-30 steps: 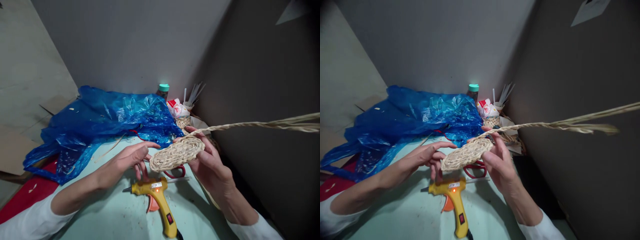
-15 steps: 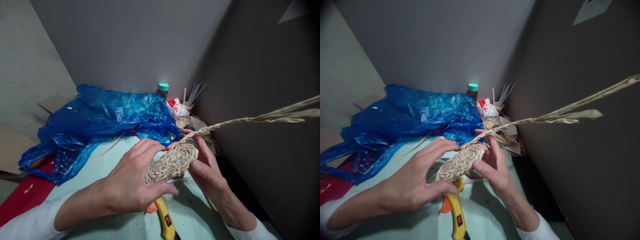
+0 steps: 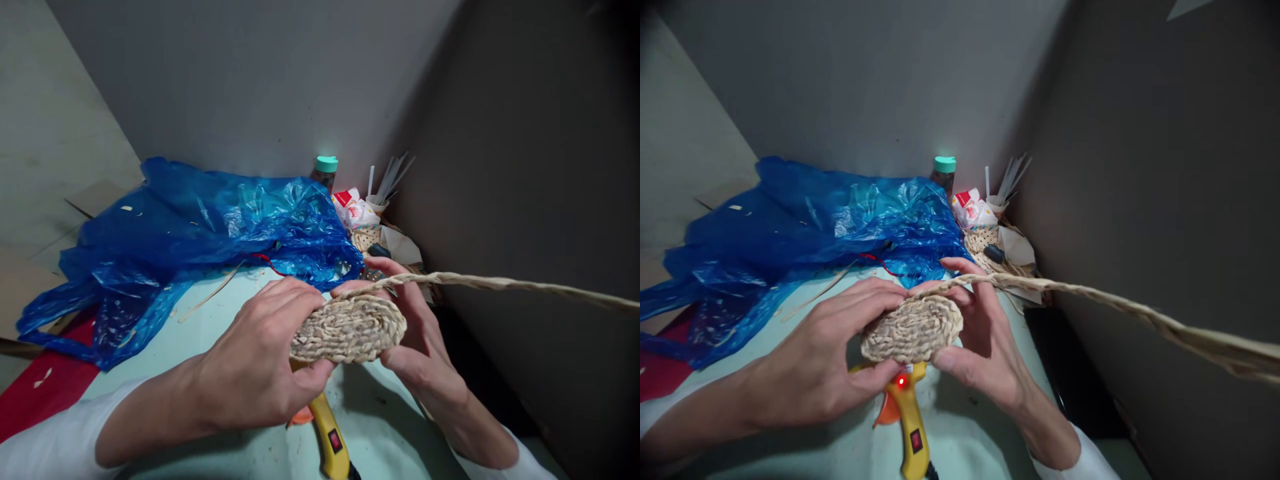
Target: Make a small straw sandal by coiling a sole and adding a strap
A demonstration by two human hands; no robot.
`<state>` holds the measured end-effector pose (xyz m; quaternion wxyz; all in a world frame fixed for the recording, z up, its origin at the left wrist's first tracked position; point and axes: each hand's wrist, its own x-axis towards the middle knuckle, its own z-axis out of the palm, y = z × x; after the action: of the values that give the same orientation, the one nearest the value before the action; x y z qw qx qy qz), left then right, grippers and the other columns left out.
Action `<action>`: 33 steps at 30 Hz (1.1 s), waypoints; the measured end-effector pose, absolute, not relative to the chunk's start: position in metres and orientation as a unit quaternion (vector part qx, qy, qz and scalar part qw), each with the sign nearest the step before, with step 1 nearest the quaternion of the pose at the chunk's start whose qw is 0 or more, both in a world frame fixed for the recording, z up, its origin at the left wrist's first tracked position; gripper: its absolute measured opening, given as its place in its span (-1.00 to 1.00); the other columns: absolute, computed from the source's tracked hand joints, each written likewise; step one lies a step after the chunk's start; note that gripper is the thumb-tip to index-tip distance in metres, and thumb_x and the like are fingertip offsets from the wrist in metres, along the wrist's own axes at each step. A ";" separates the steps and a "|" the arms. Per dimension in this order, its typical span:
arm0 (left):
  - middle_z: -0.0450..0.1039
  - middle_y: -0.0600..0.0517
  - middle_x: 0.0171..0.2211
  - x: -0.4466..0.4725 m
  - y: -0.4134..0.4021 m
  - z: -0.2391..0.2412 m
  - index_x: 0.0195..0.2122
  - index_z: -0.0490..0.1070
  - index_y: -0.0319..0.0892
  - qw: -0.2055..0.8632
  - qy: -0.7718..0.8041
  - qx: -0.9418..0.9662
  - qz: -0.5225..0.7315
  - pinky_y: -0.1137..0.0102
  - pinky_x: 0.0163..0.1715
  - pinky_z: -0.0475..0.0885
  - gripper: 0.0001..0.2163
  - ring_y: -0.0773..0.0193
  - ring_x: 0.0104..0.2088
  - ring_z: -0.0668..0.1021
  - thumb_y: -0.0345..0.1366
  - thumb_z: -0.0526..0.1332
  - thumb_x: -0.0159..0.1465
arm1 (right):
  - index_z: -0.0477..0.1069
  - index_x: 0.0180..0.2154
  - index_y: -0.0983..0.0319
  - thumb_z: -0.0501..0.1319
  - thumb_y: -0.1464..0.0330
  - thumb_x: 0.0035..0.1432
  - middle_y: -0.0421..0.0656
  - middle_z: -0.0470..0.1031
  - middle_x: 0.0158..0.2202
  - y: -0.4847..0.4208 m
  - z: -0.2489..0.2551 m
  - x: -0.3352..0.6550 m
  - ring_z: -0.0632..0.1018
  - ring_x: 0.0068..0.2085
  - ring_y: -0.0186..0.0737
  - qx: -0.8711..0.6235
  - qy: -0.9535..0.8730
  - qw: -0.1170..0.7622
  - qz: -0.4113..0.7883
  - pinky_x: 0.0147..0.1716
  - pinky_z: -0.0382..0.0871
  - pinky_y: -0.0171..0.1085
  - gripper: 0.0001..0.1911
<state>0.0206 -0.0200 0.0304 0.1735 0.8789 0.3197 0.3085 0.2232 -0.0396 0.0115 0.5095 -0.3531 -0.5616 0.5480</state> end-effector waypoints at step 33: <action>0.62 -0.17 -0.21 0.021 -0.020 0.029 -0.27 0.49 -0.29 0.113 0.285 0.883 0.355 0.27 -0.08 0.50 -0.82 0.06 -0.16 0.63 -0.35 0.28 0.10 | 0.45 0.00 0.07 0.48 0.38 -0.04 -0.17 0.46 0.00 -0.038 0.008 0.230 0.50 0.03 -0.15 -0.296 -0.647 0.489 0.505 0.02 0.42 -0.30 -0.47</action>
<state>0.0208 -0.0200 0.0289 0.1128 0.8834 0.2847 0.3548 0.2299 -0.0384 0.0078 0.4889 -0.2958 -0.6472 0.5046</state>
